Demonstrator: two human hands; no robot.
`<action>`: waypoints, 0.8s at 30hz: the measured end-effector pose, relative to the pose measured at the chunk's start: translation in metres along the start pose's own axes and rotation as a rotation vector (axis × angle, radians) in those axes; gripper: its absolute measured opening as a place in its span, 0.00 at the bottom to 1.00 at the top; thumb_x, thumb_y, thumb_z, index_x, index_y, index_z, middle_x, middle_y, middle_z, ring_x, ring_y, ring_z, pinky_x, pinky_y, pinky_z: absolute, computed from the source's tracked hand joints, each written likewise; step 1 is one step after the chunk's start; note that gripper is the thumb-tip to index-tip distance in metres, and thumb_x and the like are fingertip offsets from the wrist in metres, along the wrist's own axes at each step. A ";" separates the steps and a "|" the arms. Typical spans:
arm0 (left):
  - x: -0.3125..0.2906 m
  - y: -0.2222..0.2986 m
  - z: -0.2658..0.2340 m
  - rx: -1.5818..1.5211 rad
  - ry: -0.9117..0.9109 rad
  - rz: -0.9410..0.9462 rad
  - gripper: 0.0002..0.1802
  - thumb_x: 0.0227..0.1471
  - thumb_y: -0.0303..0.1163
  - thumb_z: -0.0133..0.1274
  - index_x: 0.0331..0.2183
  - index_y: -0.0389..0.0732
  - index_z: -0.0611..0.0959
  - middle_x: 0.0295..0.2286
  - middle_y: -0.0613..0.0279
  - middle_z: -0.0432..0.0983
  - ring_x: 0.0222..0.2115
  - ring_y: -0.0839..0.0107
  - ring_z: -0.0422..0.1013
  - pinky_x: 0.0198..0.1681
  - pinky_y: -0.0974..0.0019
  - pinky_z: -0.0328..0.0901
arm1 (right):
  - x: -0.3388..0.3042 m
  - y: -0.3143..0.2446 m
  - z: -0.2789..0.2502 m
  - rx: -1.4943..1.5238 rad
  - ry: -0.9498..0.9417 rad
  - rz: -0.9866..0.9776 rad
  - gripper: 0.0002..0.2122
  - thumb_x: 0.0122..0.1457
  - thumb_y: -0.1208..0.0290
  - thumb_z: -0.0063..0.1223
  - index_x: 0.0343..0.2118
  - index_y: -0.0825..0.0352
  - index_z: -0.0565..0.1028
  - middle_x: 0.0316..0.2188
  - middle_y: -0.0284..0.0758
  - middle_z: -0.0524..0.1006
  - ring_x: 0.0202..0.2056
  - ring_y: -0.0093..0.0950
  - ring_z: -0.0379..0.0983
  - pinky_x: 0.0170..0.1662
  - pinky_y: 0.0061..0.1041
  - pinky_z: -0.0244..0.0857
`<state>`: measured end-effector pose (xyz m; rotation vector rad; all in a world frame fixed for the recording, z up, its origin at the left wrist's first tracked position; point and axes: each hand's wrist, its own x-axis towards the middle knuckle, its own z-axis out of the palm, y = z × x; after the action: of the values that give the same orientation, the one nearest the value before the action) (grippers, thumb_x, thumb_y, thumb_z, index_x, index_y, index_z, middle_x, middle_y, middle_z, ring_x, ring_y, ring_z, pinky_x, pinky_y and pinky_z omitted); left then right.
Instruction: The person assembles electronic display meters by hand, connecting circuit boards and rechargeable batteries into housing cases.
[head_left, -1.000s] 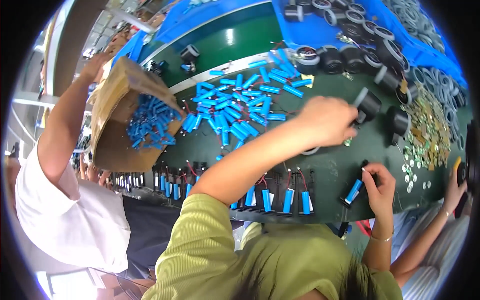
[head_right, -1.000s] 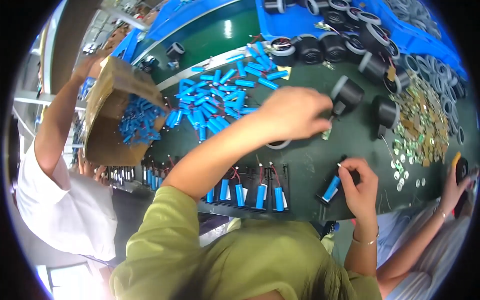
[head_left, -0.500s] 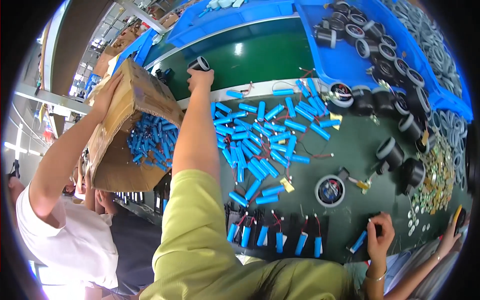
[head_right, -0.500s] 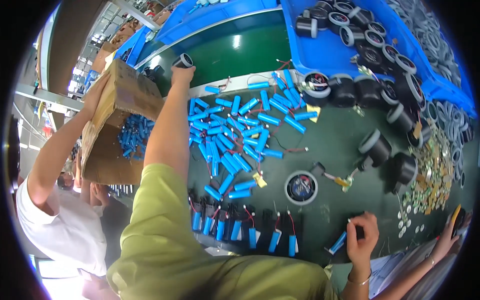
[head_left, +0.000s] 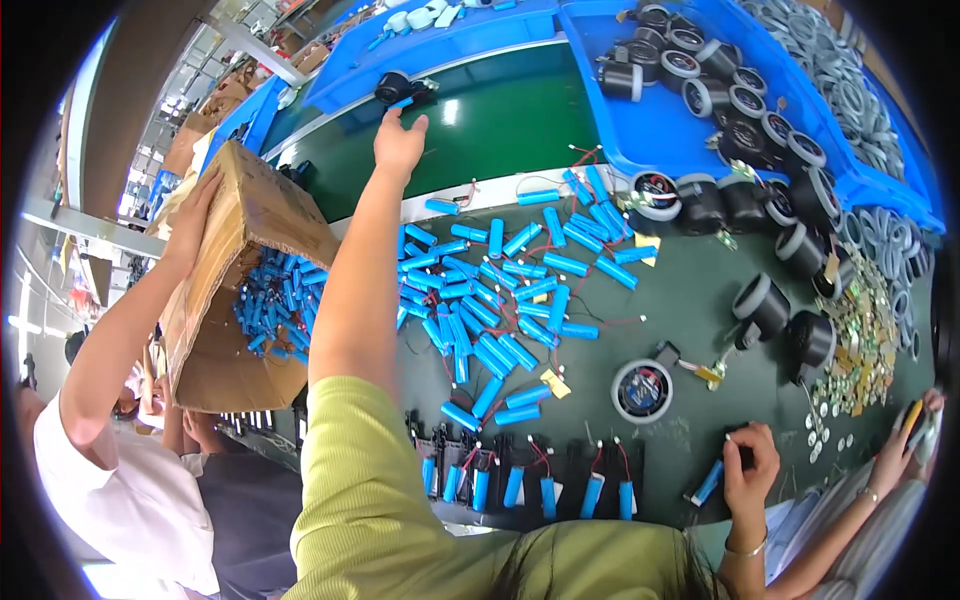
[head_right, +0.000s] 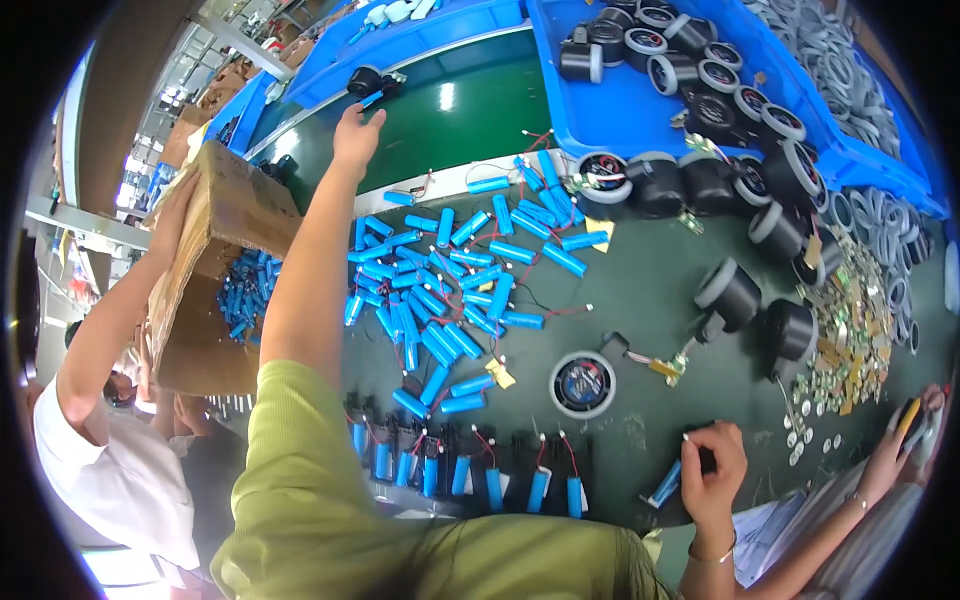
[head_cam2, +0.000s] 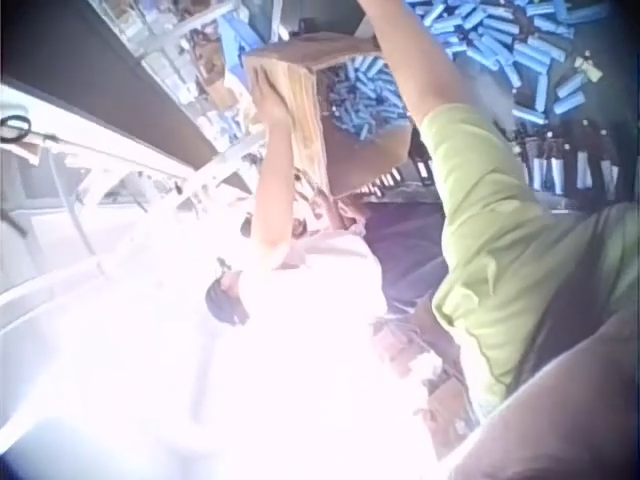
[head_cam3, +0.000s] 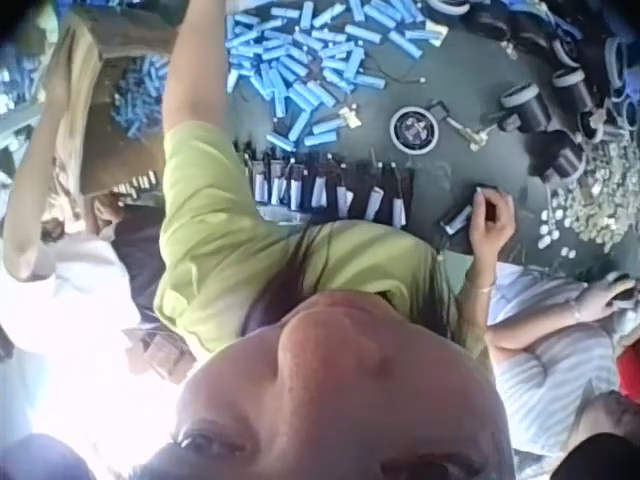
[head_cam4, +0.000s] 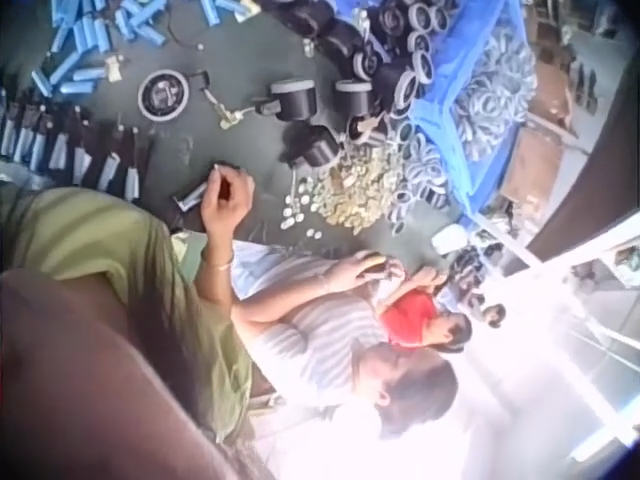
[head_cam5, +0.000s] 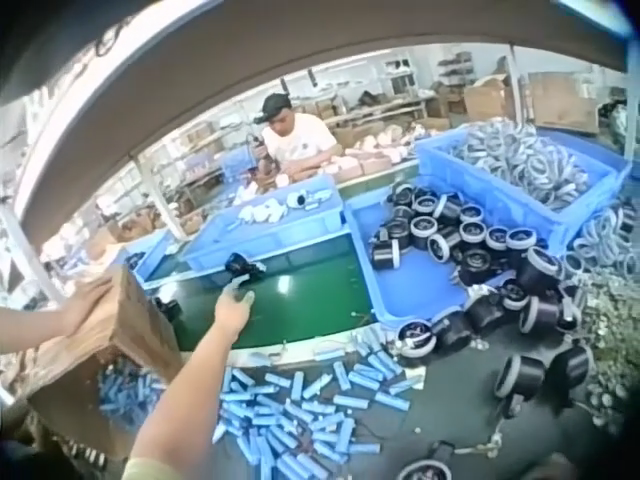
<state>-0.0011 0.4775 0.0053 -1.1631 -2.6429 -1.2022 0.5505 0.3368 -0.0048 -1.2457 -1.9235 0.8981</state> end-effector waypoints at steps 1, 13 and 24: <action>-0.005 0.007 -0.003 0.040 -0.016 0.086 0.30 0.42 0.43 0.55 0.44 0.34 0.71 0.40 0.46 0.70 0.43 0.55 0.67 0.47 0.62 0.60 | -0.001 0.005 0.002 0.009 0.026 -0.016 0.02 0.43 0.82 0.50 0.21 0.69 0.70 0.19 0.37 0.69 0.26 0.32 0.65 0.39 0.27 0.60; -0.237 0.191 -0.020 -0.074 -0.705 0.841 0.13 0.45 0.34 0.53 0.35 0.40 0.79 0.31 0.59 0.76 0.31 0.68 0.73 0.34 0.69 0.66 | 0.002 0.017 0.000 0.206 0.069 0.008 0.02 0.46 0.77 0.53 0.24 0.67 0.73 0.20 0.33 0.72 0.25 0.26 0.68 0.28 0.22 0.61; -0.313 0.201 0.020 0.193 -0.878 1.004 0.11 0.41 0.29 0.55 0.30 0.36 0.76 0.25 0.58 0.75 0.25 0.64 0.72 0.29 0.64 0.65 | -0.005 0.019 -0.005 0.269 0.035 0.027 0.02 0.47 0.76 0.53 0.24 0.67 0.73 0.19 0.31 0.72 0.25 0.23 0.67 0.29 0.21 0.61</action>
<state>0.3581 0.3822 0.0278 -2.8707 -1.7952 -0.2414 0.5649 0.3387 -0.0187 -1.1213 -1.6969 1.1003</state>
